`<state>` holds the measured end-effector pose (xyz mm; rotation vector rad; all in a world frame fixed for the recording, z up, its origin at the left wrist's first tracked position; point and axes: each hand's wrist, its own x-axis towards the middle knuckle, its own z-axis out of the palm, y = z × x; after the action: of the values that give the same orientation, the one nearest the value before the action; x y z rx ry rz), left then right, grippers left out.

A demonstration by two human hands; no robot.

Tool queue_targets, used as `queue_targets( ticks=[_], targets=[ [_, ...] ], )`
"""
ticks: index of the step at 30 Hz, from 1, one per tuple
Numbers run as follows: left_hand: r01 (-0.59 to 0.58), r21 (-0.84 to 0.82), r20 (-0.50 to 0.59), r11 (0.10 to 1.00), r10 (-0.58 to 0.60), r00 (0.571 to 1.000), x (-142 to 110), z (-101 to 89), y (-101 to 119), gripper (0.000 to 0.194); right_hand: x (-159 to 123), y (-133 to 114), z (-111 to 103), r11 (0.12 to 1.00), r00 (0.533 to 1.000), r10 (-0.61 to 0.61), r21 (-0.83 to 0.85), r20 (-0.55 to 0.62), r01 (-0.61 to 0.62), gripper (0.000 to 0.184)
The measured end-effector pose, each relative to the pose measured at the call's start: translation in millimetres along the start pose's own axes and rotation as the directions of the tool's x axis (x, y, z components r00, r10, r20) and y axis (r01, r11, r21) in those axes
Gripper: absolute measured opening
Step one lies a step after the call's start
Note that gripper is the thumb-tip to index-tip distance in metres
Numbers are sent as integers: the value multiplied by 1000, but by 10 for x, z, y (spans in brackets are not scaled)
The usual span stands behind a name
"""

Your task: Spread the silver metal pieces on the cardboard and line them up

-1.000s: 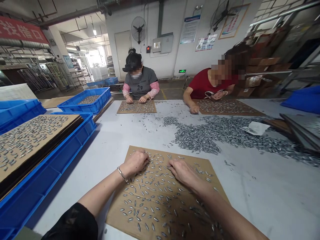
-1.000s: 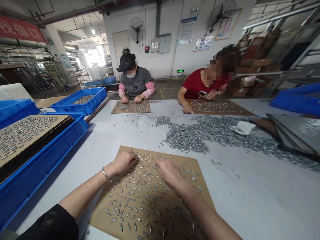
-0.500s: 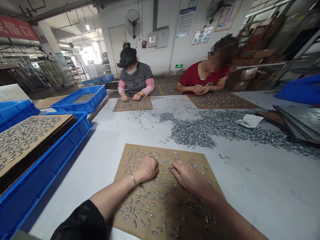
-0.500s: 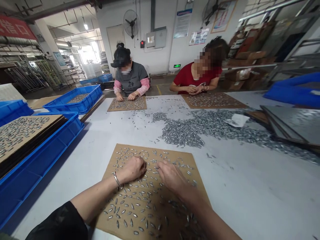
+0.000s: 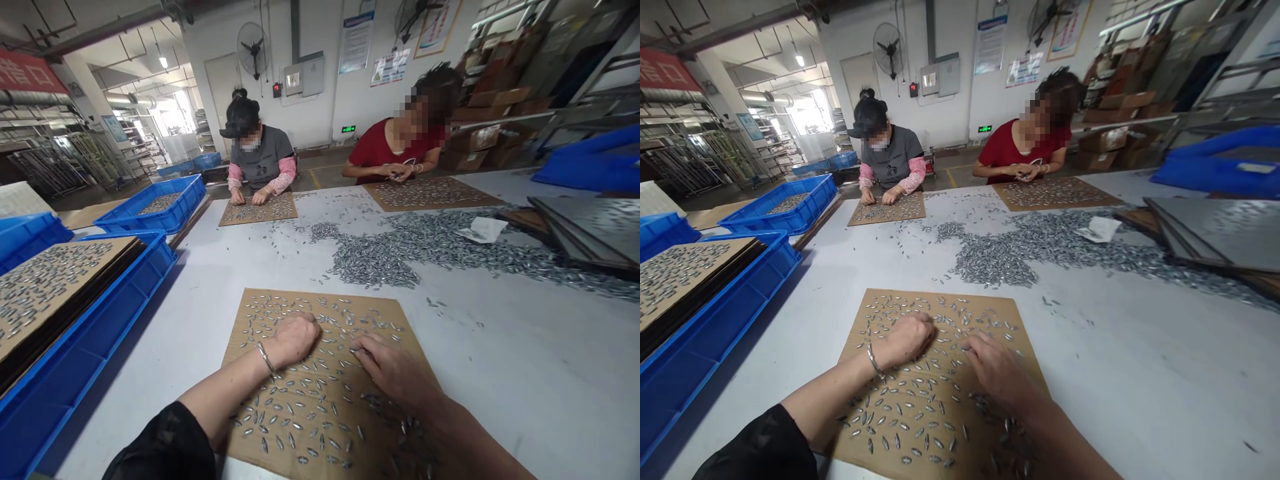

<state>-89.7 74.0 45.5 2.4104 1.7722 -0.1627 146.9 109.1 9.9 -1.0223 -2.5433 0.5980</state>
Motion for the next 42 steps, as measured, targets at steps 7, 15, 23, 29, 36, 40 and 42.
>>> queue_targets(
  ticks=[7, 15, 23, 29, 36, 40, 42],
  targets=[
    [-54, 49, 26, 997, 53, 998, 2, -55, 11, 17, -93, 15, -41, 998, 996, -29, 49, -87, 33, 28],
    [-46, -36, -28, 998, 45, 999, 12, -15, 70, 18, -108, -72, 3, 998, 1000, 18, 58, -20, -17, 27],
    [65, -141, -102, 988, -80, 992, -235, -237, -77, 20, 41, -386, 212, 991, 997, 8, -131, 72, 2, 26],
    [114, -238, -115, 965, -144, 983, -546, -289, -184, 19, 109, -470, 350, 952, 994, 84, -302, 77, -57, 28],
    [95, -366, -180, 926, -170, 969, -839, -259, -318, 19, 117, -553, 265, 960, 995, 34, -282, 98, -5, 28],
    [118, -382, -223, 916, -216, 951, -1029, -245, -416, 19, 129, -611, 306, 946, 988, 45, -325, 147, 5, 26],
    [123, -379, -239, 917, -226, 944, -1114, -213, -450, 19, 132, -609, 333, 946, 985, 10, -322, 170, 46, 26]
  ],
)
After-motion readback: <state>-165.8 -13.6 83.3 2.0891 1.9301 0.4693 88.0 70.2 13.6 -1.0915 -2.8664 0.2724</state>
